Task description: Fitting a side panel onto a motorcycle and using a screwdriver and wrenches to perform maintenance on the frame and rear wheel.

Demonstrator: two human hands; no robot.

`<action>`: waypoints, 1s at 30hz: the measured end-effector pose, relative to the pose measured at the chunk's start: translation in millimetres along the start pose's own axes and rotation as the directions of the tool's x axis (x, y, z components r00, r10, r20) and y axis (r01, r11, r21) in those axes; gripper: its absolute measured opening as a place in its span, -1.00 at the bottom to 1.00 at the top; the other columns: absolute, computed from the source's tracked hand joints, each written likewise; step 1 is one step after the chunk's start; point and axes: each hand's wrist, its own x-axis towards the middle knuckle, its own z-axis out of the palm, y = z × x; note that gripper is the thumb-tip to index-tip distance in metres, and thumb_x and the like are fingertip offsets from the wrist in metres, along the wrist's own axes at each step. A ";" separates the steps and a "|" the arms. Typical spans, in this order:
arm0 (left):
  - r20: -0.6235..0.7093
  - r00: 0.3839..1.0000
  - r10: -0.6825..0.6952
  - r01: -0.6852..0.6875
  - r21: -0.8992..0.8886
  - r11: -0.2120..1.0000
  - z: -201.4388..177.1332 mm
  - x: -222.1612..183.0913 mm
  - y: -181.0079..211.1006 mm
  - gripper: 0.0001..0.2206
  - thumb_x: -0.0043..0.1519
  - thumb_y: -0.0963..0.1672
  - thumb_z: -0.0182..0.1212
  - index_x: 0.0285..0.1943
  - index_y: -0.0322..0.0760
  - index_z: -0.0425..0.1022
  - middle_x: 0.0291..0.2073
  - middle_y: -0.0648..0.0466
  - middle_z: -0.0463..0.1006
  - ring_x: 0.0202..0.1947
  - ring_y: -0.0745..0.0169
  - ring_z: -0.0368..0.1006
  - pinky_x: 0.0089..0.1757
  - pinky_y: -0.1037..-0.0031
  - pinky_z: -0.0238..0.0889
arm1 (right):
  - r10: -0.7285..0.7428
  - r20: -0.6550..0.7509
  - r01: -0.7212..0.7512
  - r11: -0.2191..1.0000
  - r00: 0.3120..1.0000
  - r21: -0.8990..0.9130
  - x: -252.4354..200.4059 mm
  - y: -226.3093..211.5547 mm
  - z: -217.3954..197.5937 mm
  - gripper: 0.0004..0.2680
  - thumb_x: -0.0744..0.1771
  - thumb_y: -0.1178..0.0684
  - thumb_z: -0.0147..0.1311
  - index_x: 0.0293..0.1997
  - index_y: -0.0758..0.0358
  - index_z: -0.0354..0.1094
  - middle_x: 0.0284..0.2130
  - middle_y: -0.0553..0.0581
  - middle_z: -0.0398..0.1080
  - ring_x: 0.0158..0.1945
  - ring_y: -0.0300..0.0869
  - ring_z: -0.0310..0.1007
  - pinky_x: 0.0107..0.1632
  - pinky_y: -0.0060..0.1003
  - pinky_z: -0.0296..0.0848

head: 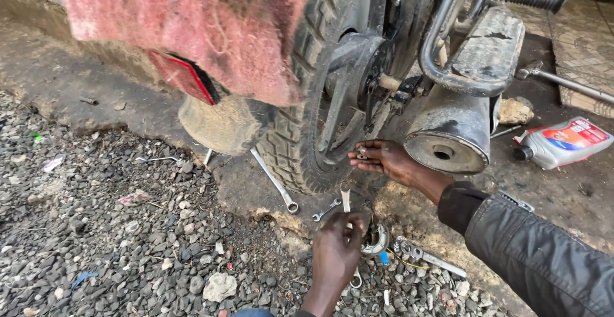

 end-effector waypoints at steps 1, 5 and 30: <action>-0.087 0.996 -0.013 0.007 -0.068 0.998 6.7 3.3 -5.2 -0.84 0.31 -0.21 0.14 -0.03 -0.27 0.62 -0.38 0.04 0.68 -0.79 0.54 0.35 -0.79 0.69 0.21 | 0.001 0.017 -0.001 1.000 1.000 -0.015 0.3 1.1 -3.5 -0.79 0.38 0.29 0.02 0.14 0.51 0.37 -0.05 0.49 0.53 -0.06 0.17 0.60 -0.07 -0.19 0.63; -0.183 0.972 -0.146 0.117 -0.160 0.980 21.0 32.2 -7.3 -0.81 0.37 -0.14 0.05 0.01 -0.29 0.57 -0.75 0.29 0.40 -0.89 0.58 0.11 -0.84 0.65 -0.01 | -0.016 0.114 0.030 0.992 0.993 -0.125 -1.3 -2.5 -15.0 -0.72 0.34 0.25 0.09 0.17 0.54 0.34 -0.05 0.56 0.52 -0.10 0.18 0.61 -0.07 -0.15 0.64; -0.081 0.879 -0.470 0.082 -0.945 0.316 108.8 218.2 -62.6 -0.98 0.35 -0.23 0.03 -0.15 -0.28 0.34 -0.38 0.08 0.39 -0.45 0.38 0.25 -0.42 0.52 0.06 | -0.247 -0.051 0.239 0.962 0.968 -0.131 116.8 51.6 -101.8 -0.69 0.34 0.06 0.22 0.20 0.31 0.39 -0.02 0.31 0.52 -0.08 0.02 0.61 -0.02 -0.10 0.65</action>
